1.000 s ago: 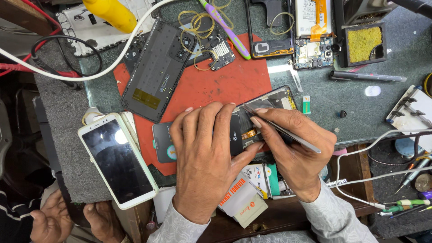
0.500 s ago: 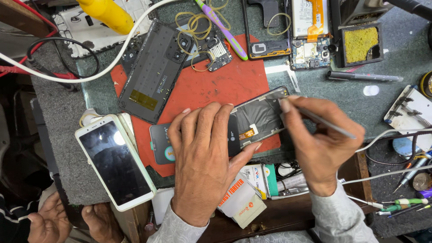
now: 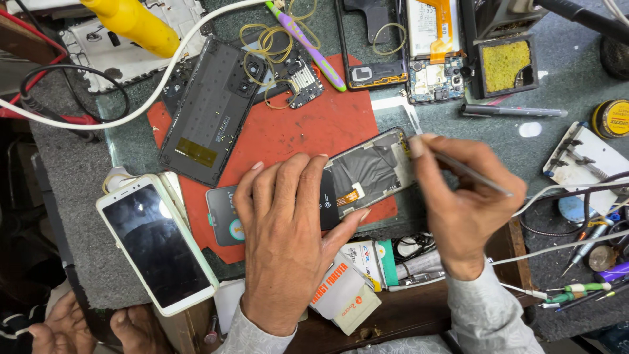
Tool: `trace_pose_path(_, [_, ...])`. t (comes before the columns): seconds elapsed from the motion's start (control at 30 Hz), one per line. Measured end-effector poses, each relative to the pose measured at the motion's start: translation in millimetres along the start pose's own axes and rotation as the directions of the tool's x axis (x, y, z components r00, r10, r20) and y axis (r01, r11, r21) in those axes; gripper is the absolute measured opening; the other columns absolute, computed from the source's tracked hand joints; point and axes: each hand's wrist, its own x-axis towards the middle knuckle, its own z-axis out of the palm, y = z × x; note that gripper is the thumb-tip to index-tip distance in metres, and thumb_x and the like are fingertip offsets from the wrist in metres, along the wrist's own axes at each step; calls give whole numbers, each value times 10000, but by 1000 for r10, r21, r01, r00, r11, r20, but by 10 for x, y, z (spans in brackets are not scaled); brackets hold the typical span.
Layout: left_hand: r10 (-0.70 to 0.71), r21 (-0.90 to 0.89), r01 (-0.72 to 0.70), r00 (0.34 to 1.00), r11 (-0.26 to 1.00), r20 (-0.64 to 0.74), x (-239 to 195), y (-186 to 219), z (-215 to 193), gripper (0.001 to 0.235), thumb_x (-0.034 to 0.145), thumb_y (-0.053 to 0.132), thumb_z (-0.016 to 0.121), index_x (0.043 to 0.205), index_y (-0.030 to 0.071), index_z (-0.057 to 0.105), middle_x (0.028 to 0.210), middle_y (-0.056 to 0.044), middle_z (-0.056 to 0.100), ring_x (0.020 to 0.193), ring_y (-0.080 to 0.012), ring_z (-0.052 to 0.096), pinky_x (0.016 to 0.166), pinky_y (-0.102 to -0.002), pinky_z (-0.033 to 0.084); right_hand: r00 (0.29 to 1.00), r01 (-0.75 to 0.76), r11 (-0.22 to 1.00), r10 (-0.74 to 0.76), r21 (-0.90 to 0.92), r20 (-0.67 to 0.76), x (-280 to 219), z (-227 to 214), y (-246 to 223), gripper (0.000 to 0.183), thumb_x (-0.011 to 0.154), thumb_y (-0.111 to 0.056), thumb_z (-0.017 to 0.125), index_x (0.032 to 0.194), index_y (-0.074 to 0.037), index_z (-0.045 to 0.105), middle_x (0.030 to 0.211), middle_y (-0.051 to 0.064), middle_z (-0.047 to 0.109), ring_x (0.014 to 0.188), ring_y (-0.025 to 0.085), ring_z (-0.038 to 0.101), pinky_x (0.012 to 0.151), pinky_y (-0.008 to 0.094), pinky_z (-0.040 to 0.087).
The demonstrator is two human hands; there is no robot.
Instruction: The person uses a metal prying tool to separate the back cover of a smartphone, then removes the battery. They handle cash and a wallet, then use a toothbrush to clean the phone's interior. The task occurs at a cluttered electronics repair workbench.
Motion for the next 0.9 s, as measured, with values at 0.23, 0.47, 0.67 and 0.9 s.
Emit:
trace_pose_path(0.23, [-13, -4, 13, 1000, 1000, 15, 15, 29, -24, 737, 776, 419, 828, 1322, -8, 579, 1279, -119, 561, 1216, -308, 505, 1149, -557, 301, 1000, 6, 1000, -6, 3, 7, -27, -16, 87, 98, 962, 42, 761, 1056, 35, 735, 1002, 115, 775, 872, 132, 767, 780, 245, 633])
trace_pose_path(0.47, [-22, 19, 21, 999, 1000, 33, 28, 47, -21, 747, 771, 434, 828, 1322, -4, 576, 1270, -117, 561, 1211, -308, 511, 1158, -549, 293, 999, 22, 999, -23, -44, -26, 6, -51, 81, 117, 982, 56, 784, 1084, 50, 726, 1043, 117, 759, 940, 123, 734, 856, 229, 602])
trace_pose_path(0.67, [-29, 55, 26, 998, 998, 54, 46, 100, -63, 743, 790, 447, 811, 1322, -15, 573, 1239, -117, 560, 1182, -287, 523, 1175, -554, 260, 998, 57, 996, -59, -69, -28, -41, -77, 95, 117, 993, 70, 775, 1097, 63, 723, 1014, 109, 753, 896, 106, 718, 815, 204, 576])
trace_pose_path(0.9, [-22, 126, 14, 998, 992, 66, 61, 204, -101, 766, 807, 418, 801, 1376, -24, 542, 1271, -131, 555, 1200, -292, 520, 1179, -593, 232, 996, 73, 996, -76, -48, -52, -87, -122, 119, 123, 1006, 81, 772, 1118, 67, 720, 1038, 121, 749, 925, 101, 716, 846, 208, 588])
